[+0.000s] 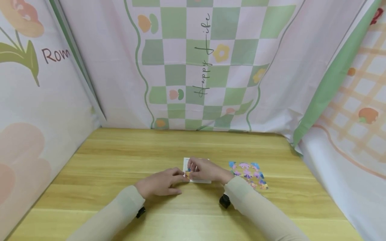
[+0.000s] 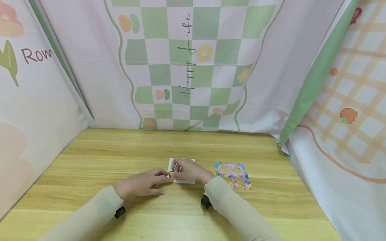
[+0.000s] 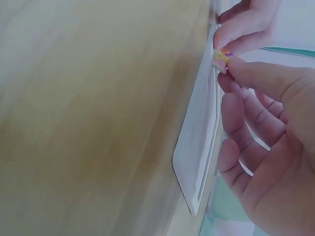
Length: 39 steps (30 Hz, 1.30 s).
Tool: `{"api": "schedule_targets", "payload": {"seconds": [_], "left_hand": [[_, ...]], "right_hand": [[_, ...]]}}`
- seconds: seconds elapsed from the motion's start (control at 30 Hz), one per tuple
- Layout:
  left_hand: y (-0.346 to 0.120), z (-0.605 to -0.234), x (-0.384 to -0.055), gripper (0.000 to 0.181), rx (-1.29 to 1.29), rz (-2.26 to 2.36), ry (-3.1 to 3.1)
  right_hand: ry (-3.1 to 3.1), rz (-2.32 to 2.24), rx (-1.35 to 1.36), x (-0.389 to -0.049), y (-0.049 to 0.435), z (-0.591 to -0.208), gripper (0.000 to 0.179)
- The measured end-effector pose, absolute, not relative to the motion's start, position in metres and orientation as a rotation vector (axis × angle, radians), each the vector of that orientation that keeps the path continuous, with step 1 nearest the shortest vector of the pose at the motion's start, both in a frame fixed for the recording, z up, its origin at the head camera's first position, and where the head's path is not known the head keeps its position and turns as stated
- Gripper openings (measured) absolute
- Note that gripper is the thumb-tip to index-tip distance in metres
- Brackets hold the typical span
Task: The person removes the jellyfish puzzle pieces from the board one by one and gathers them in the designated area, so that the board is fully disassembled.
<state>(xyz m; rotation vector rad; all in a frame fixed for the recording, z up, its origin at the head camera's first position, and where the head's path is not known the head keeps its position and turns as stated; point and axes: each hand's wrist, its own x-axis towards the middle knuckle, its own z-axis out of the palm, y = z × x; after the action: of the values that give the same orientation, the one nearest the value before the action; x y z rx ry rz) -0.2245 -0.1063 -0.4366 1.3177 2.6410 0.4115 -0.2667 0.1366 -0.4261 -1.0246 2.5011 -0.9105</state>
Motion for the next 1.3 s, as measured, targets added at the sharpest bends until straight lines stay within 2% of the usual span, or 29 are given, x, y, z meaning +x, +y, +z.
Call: {"api": "schedule_targets", "payload": {"seconds": [0.3,1.3], "left_hand": [[-0.106,-0.439,-0.226,0.047,1.34,0.391,2.658],[-0.106,-0.437,-0.224,0.046,1.276,0.4,2.655]], "right_hand": [[2.484,-0.95,-0.943,-0.268,0.157,-0.426,0.019],[2.465,-0.972,-0.829,-0.246,0.285,-0.411,0.025]]}}
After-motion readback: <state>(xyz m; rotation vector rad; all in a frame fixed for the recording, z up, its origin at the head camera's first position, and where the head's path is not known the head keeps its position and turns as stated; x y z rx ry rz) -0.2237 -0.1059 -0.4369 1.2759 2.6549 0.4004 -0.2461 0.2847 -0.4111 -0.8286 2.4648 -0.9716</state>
